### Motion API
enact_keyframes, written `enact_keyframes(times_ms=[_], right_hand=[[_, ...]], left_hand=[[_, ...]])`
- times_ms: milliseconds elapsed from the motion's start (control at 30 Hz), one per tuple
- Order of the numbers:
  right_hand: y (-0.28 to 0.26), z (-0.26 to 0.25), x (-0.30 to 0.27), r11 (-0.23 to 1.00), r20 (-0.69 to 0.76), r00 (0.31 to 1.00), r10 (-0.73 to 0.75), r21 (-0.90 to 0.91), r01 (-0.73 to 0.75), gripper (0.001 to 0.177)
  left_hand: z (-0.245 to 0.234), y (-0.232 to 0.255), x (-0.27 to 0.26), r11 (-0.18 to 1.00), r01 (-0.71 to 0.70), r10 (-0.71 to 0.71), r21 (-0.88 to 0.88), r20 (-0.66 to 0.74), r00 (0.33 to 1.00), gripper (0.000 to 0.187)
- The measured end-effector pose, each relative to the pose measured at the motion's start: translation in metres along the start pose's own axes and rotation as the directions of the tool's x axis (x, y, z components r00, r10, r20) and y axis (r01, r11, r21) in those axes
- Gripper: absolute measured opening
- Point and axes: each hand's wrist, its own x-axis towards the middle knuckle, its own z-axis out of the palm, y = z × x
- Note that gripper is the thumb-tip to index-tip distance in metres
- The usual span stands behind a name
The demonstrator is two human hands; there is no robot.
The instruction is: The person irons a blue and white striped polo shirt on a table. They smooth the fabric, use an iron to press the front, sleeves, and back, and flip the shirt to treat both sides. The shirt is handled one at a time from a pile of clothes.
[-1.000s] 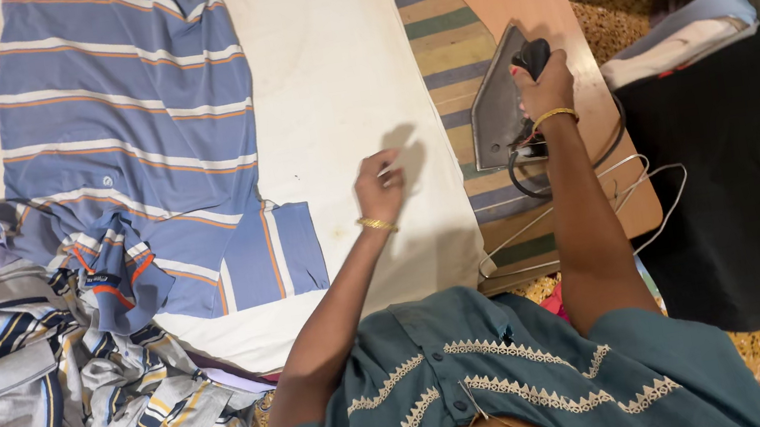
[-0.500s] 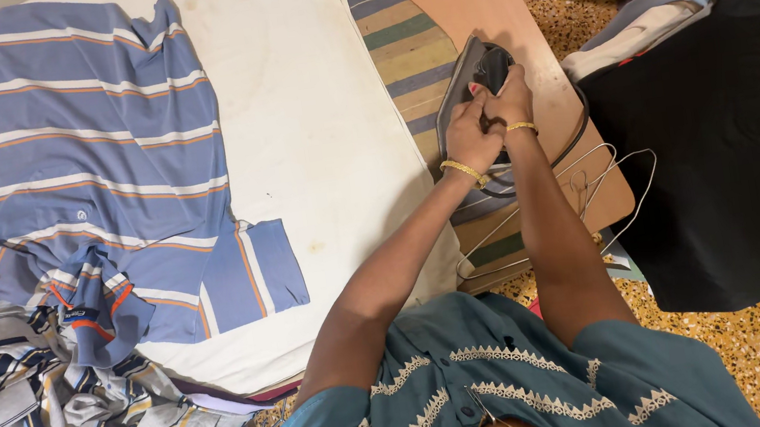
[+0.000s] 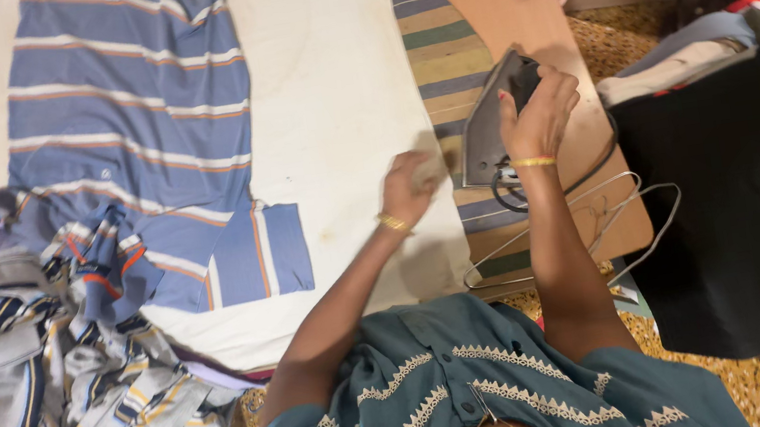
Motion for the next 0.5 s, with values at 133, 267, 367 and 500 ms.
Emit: enact_keyframes(times_ms=[133,267,367,500], right_hand=[[-0.052,0.011,-0.040,0.946,0.142,0.968,-0.205,0.283,0.159,0.033],[-0.120,0.055,-0.115,0.728,0.518,0.769,-0.375,0.678,-0.102,0.020],[-0.162,0.074,-0.157,0.711,0.612,0.598,-0.517,0.696,-0.097,0.016],[-0.208,0.096,-0.188,0.669,0.608,0.452,-0.653,0.743,-0.033,0.021]], left_hand=[[-0.126,-0.079,-0.066,0.833,0.067,0.148,0.549,-0.339,0.929,0.048],[-0.211,-0.098,-0.131,0.643,0.629,0.039,0.437,-0.839,0.543,0.064],[-0.230,-0.107,-0.152,0.538,0.836,-0.119,0.110,-0.972,0.204,0.072],[-0.247,-0.141,-0.160,0.475,0.812,-0.403,-0.339,-0.904,-0.141,0.070]])
